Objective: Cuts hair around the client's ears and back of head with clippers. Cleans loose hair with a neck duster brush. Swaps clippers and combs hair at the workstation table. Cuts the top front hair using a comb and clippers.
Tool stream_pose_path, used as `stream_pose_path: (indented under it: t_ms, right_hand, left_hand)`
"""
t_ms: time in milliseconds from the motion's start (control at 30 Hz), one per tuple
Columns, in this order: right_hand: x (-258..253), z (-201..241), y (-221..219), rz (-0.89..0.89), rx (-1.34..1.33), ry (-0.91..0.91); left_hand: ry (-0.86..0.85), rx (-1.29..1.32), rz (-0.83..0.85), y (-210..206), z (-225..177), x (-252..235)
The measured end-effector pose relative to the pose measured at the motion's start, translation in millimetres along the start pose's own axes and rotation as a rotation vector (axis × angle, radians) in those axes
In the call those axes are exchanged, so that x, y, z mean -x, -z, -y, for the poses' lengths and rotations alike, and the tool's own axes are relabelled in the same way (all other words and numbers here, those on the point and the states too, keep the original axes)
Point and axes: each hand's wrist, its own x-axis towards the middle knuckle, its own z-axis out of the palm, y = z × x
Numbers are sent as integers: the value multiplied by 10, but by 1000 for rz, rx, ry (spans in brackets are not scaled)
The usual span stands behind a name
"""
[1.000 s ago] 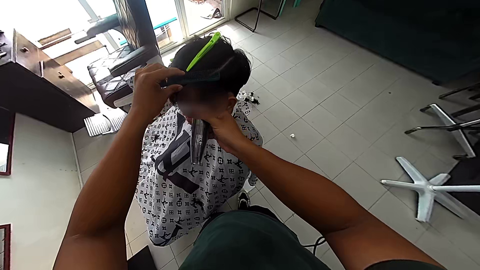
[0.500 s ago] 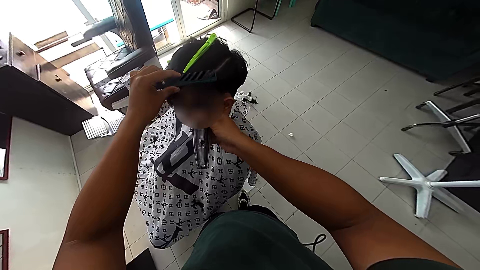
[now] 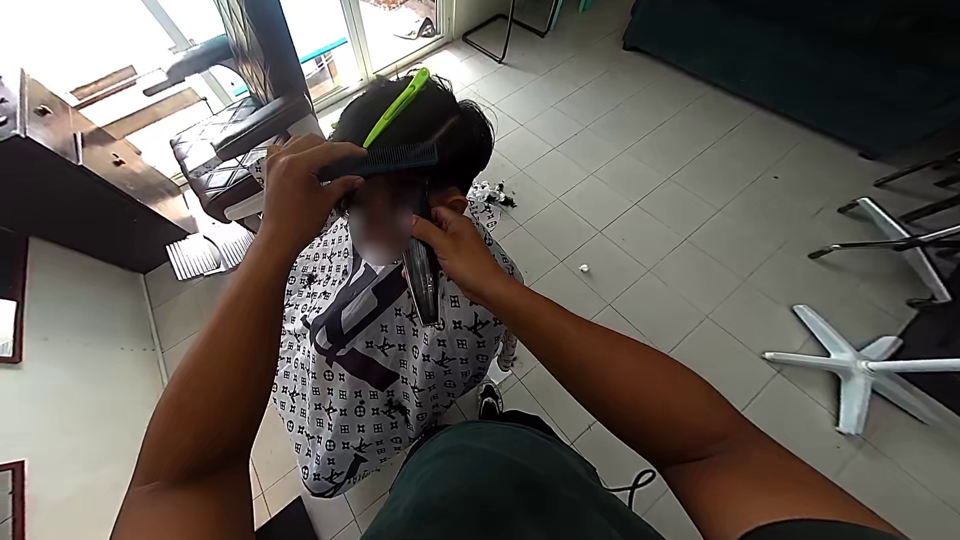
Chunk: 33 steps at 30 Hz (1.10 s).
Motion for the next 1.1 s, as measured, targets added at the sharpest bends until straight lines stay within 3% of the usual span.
stream_pose_path:
  t_ms: [133, 300, 467, 633, 733, 833, 933, 1033, 1100]
  right_hand:
    - [27, -18, 112, 96, -101, -242]
    - [1, 0, 48, -14, -47, 58]
    - [26, -44, 151, 80, -89, -214]
    - [91, -62, 139, 77, -121, 110]
    - [367, -339, 444, 177, -87, -55]
    - [693, -714, 722, 78, -134, -204]
    - [949, -997, 927, -37, -155, -245]
    - [1183, -1183, 1092, -128, -168, -232]
    - [1312, -1261, 1185, -189, -188, -231]
  left_hand:
    - [0, 9, -13, 8, -31, 3]
    - [1, -16, -9, -36, -45, -3]
    - [-9, -18, -5, -10, -36, -3]
    - [-18, -22, 1, -38, -32, 38]
    - [-124, -95, -3, 95, -15, 47]
    - [-284, -282, 24, 226, -58, -16]
    - [-382, -436, 165, 321, -67, -99]
    - [-431, -459, 337, 389, 34, -37]
    - [-425, -423, 355, 440, 79, 24]
